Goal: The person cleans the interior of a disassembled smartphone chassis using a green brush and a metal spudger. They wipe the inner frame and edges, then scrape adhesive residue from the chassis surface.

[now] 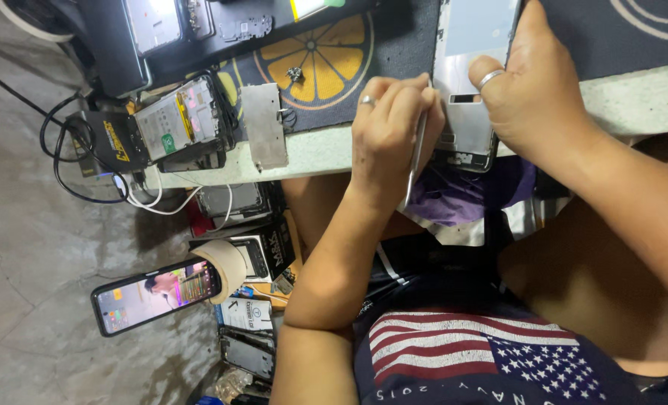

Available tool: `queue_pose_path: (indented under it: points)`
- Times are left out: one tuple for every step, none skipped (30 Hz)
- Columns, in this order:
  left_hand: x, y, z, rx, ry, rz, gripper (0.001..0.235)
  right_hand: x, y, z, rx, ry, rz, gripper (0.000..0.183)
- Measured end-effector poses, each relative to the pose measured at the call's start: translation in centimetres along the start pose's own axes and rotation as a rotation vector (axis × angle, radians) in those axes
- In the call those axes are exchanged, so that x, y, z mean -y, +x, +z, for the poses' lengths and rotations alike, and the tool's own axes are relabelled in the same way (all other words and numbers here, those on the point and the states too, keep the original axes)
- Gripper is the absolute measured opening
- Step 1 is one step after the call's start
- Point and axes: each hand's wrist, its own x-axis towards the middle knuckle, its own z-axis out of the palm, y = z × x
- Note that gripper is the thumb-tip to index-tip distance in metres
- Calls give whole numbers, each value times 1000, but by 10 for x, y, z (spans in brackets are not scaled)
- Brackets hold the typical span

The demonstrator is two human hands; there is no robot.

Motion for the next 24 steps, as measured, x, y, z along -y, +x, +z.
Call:
queue_pose_path:
  points:
    - [-2, -3, -4, 16, -2, -1, 17, -1, 0, 0, 7, 25, 61, 31]
    - [-5, -7, -9, 32, -4, -1, 17, -1, 1, 1, 15, 51, 122, 33]
    - [-8, -9, -12, 49, -10, 0, 17, -1, 1, 1, 20, 74, 185, 34]
    - [-10, -12, -15, 44, -11, 5, 16, -1, 1, 1, 25, 80, 203, 34]
    - [-11, -13, -16, 38, -14, 9, 16, -1, 1, 1, 32, 83, 221, 34]
    - [-11, -12, -15, 32, -16, 12, 16, 0, 1, 1, 39, 87, 238, 33]
    - [-9, -11, -13, 34, -8, 14, 15, 0, 1, 1, 35, 82, 193, 35]
    - [-4, -8, -9, 35, 0, 16, 15, 1, 1, 0, 32, 78, 147, 37]
    - [2, -3, -4, 37, 7, 21, 16, 1, 1, 0, 26, 74, 101, 38]
    - [8, 3, 1, 23, 0, 17, 17, 2, 0, 0, 29, 83, 144, 39]
    - [14, 11, 8, 6, -12, 21, 17, 2, 1, 0, 26, 89, 183, 40]
    - [18, 18, 13, -10, -23, 25, 17, 2, 1, 0, 23, 96, 223, 41]
    - [19, 21, 17, -20, -17, 15, 17, 2, 1, -1, 19, 74, 163, 38]
    - [19, 23, 19, -29, -11, 6, 16, 2, 1, -2, 15, 53, 104, 36]
    - [18, 24, 17, -41, 1, -5, 16, 2, 2, -1, 16, 35, 39, 34]
    - [14, 23, 13, -28, -5, -12, 17, 2, 2, -1, 22, 52, 83, 34]
    - [9, 19, 6, -13, -13, -17, 18, 3, 2, -1, 27, 68, 128, 35]
    - [4, 15, 0, 1, -20, -22, 19, 3, 3, -1, 32, 84, 172, 35]
    - [-2, 10, -7, 27, -51, -35, 18, 3, 2, -1, 32, 106, 215, 37]
    - [-7, 3, -15, 53, -82, -48, 17, 2, 2, -2, 31, 128, 259, 39]
    - [-9, -2, -23, 78, -111, -61, 16, 2, 2, -2, 33, 152, 301, 41]
    - [-10, -6, -31, 83, -119, -51, 17, 1, 2, -3, 33, 151, 253, 39]
    - [-9, -10, -39, 88, -120, -47, 20, 0, 4, -3, 40, 156, 202, 37]
    - [-7, -12, -47, 92, -121, -42, 24, -1, 4, -3, 47, 161, 152, 35]
